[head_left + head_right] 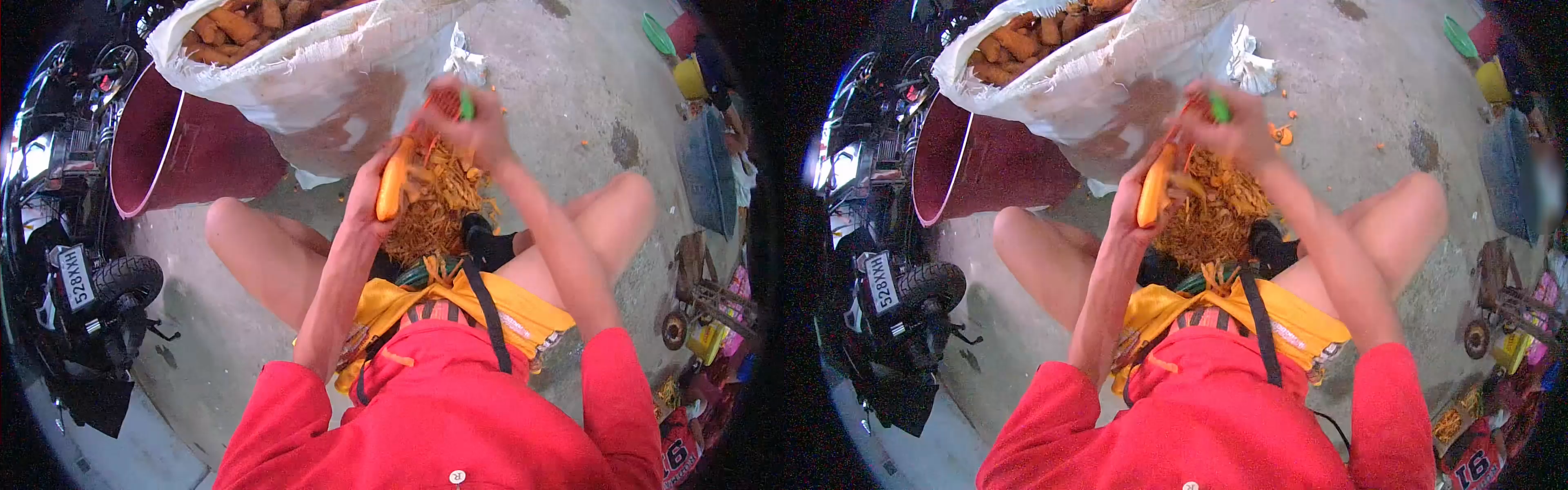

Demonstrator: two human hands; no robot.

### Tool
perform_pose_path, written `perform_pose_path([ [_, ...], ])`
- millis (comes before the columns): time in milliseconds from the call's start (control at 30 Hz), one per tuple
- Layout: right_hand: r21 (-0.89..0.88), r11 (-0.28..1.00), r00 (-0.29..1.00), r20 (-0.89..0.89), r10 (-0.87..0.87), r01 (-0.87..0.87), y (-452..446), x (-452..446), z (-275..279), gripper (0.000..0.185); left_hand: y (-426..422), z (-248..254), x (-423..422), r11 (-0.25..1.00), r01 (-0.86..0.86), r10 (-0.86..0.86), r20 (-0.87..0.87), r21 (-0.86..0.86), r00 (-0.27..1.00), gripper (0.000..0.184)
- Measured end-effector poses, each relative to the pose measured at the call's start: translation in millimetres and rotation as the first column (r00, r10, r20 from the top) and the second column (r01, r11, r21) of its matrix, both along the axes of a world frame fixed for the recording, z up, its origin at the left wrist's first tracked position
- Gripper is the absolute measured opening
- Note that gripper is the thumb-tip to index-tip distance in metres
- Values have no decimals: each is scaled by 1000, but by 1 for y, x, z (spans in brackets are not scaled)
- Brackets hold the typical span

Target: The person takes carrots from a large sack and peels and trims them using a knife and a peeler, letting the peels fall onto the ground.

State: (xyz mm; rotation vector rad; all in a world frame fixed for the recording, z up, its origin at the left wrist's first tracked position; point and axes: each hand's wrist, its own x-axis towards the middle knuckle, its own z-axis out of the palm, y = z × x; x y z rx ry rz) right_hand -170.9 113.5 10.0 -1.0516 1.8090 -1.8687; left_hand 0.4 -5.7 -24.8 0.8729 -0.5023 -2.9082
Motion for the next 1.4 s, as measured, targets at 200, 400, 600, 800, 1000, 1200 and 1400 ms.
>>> perform_pose_path([
  [200, -29, 996, 963, -256, 78, -89, 4, 18, 19, 28, 18, 39, -16, 987, -50, 67, 109, -155, 992, 27],
  [400, 12, 997, 997, 24, -77, 77, 2, -40, -12, 33, -4, -17, 0, 969, 146, -74, -328, 201, 942, 33],
  [600, -32, 981, 910, -381, 164, -190, -1, 10, 2, 37, 5, 7, -9, 1000, 1, -2, -67, -14, 998, 37],
  [800, 2, 983, 963, -201, 180, -183, -7, 10, 8, 41, -2, 11, -20, 998, -57, 57, -117, 6, 991, 38],
  [1000, 36, 979, 942, -268, 202, -200, 0, 5, 0, 42, -9, -16, -15, 990, 126, -103, -296, 62, 950, 37],
  [1200, -2, 991, 946, -299, 127, -134, -5, -11, -7, 35, -10, 3, -27, 999, -28, 27, -42, -22, 999, 39],
  [1400, -75, 987, 976, -156, -153, 143, 13, -64, 0, 27, -4, -28, -5, 951, 252, -200, -266, 176, 943, 36],
])
